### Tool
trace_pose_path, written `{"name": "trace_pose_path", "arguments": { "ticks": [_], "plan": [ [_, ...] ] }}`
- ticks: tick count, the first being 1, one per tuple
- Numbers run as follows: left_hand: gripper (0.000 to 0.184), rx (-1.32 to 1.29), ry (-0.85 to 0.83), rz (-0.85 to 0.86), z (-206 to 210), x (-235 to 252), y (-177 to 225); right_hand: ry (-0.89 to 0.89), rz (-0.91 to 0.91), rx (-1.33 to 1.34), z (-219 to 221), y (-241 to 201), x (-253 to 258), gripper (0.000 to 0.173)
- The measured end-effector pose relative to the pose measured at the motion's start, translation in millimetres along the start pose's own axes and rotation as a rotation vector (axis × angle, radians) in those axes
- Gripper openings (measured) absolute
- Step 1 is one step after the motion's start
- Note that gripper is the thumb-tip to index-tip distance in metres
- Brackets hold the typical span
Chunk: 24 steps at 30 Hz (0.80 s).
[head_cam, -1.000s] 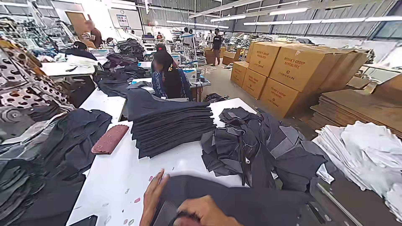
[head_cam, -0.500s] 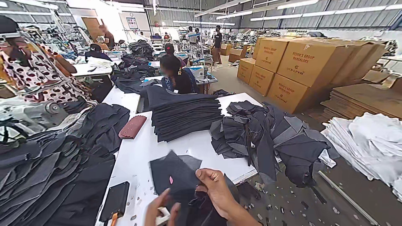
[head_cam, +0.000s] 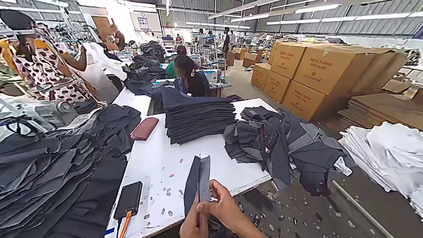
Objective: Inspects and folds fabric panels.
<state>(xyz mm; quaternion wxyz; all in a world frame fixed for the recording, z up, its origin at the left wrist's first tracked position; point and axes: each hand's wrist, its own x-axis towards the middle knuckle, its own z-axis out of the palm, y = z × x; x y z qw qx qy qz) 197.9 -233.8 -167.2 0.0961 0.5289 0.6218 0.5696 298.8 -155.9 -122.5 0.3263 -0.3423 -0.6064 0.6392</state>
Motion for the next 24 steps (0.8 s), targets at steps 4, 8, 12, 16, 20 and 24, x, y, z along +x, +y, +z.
{"name": "trace_pose_path", "arguments": {
  "ticks": [4, 8, 12, 16, 20, 24],
  "plan": [
    [0.040, 0.040, -0.049, 0.018, 4.0, -0.4, 3.9, 0.178, -0.045, 0.052, 2.7, 10.3, 2.0, 0.014],
    [0.041, -0.226, -0.049, -0.075, 6.0, -0.4, -4.3, 0.166, 0.010, 0.245, -2.1, 11.9, 2.6, 0.016],
    [0.029, -0.479, 0.067, -0.242, 3.7, 4.4, -7.8, 0.105, -0.008, 0.229, -9.4, 12.5, 0.6, 0.015],
    [0.022, -0.537, 0.178, -0.421, -11.6, 8.3, -20.4, 0.250, -0.123, -0.183, -61.0, 9.9, -3.2, 0.019],
    [0.019, -0.531, 0.344, -0.526, -55.6, 13.0, -53.5, 0.591, -0.130, -0.893, -155.6, 11.4, -25.3, 0.025],
    [0.017, -0.418, 0.255, -0.415, -94.1, 4.6, -89.7, 0.803, -0.026, -0.904, -210.6, 1.9, -54.7, 0.023]
  ]
}}
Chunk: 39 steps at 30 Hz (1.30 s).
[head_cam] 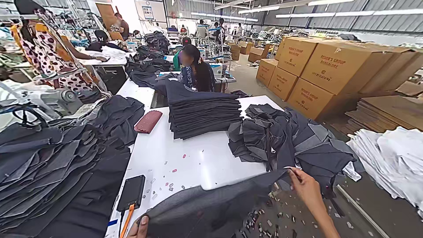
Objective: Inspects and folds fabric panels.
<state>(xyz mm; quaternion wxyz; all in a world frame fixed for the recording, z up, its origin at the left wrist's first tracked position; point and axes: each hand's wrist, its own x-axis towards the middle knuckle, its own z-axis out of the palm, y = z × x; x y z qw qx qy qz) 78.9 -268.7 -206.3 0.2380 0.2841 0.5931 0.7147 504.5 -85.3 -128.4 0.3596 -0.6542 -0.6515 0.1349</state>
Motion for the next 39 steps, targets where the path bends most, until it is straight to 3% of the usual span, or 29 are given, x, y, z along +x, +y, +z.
{"name": "trace_pose_path", "arguments": {
  "ticks": [7, 8, 11, 12, 16, 20, 23, 25, 27, 29, 31, 33, 37, 39],
  "plan": [
    [0.031, -0.176, -0.782, 0.049, -3.5, 1.4, 60.3, 0.354, -0.121, 0.586, -47.7, -22.8, 40.9, 0.024],
    [0.032, -0.090, -0.763, 0.079, -4.7, 5.9, 54.8, 0.349, -0.122, 0.578, -44.9, -23.7, 46.1, 0.024],
    [0.031, 0.412, -0.407, 0.147, -10.3, 14.1, 23.3, 0.218, -0.115, 0.414, -16.7, -23.5, 53.7, 0.028],
    [0.032, 0.465, -0.314, 0.129, -12.4, 20.0, 20.4, 0.195, -0.108, 0.398, -3.2, -30.9, 56.0, 0.028],
    [0.026, 0.224, -0.063, 0.096, -13.9, 50.4, 48.0, 0.093, -0.104, 0.520, 46.4, -66.0, 74.8, 0.027],
    [0.045, 0.403, 0.143, 0.196, -16.8, 133.5, 26.2, -0.105, -0.125, 0.532, 135.0, -90.3, 120.6, 0.029],
    [0.056, 0.661, -0.048, 0.107, -2.2, 166.5, -1.3, -0.276, -0.233, 0.494, 206.4, -89.1, 145.7, 0.031],
    [0.079, 0.809, -0.338, 0.024, 21.7, 157.3, -17.5, -0.454, -0.349, 0.363, 234.2, -93.0, 135.3, 0.054],
    [0.094, 0.930, -0.661, -0.008, 41.3, 125.1, -50.2, -0.670, -0.443, 0.251, 246.3, -94.7, 87.0, 0.081],
    [0.119, 1.150, -0.851, -0.068, 51.2, 83.8, -82.8, -0.884, -0.580, 0.052, 248.8, -76.1, 17.1, 0.101],
    [0.134, 1.335, -0.873, -0.117, 54.6, 56.5, -92.6, -1.058, -0.685, -0.226, 241.4, -51.5, -36.2, 0.107],
    [0.130, 1.409, -0.852, -0.117, 53.3, 42.4, -90.0, -0.940, -0.725, -0.351, 231.1, -30.3, -59.5, 0.103],
    [0.115, 1.369, -0.602, 0.244, 36.3, 12.9, -107.0, -0.774, -0.674, -0.417, 204.4, -5.7, -45.6, 0.107],
    [0.096, 1.347, -0.547, 0.356, 28.3, 10.1, -112.5, -0.824, -0.665, -0.341, 192.4, 3.9, -30.4, 0.098]
  ]
}}
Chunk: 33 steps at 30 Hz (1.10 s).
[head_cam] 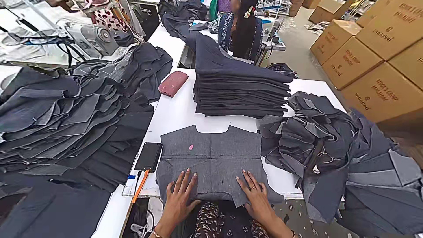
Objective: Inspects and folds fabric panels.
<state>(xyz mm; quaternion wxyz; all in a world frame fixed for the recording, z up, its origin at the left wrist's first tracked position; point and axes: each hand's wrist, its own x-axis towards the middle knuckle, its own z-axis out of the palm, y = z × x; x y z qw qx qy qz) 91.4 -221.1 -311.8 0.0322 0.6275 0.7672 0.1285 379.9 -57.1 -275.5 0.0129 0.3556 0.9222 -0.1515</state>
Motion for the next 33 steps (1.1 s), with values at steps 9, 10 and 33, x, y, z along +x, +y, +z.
{"name": "trace_pose_path", "arguments": {
  "ticks": [9, 10, 33],
  "plan": [
    [0.043, -0.444, 0.062, -0.369, -22.7, 121.0, -26.8, 0.313, -0.123, 0.250, -16.0, 20.3, 41.3, 0.024],
    [0.043, -0.434, 0.116, -0.357, -14.2, 130.3, -28.9, 0.358, -0.104, 0.235, -23.2, 18.4, 55.9, 0.025],
    [0.041, -0.343, -0.271, -0.628, -48.4, 157.1, 2.8, 0.437, -0.087, 0.136, 17.6, 29.5, 98.1, 0.029]
  ]
}}
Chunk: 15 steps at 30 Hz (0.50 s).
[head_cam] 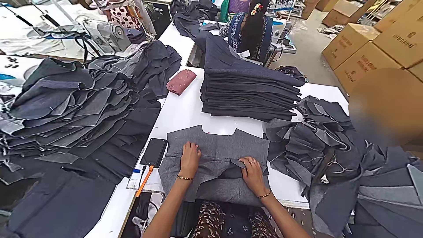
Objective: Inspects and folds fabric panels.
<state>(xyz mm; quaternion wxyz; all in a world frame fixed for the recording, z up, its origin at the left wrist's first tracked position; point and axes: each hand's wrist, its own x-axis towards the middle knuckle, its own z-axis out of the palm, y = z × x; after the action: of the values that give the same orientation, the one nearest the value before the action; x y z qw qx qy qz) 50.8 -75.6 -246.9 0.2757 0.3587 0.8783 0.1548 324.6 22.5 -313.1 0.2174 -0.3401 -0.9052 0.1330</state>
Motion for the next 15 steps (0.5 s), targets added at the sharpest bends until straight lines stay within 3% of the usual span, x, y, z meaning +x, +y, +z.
{"name": "trace_pose_path", "arguments": {
  "ticks": [10, 15],
  "plan": [
    [0.037, 0.116, 0.030, 0.031, 4.0, 1.6, 2.1, 0.011, 0.006, -0.008, -0.7, -3.0, 0.0, 0.028],
    [0.042, -0.007, 0.090, -0.032, 3.5, -8.0, 5.0, -0.015, 0.037, 0.007, -5.4, -7.6, 1.0, 0.028]
  ]
}}
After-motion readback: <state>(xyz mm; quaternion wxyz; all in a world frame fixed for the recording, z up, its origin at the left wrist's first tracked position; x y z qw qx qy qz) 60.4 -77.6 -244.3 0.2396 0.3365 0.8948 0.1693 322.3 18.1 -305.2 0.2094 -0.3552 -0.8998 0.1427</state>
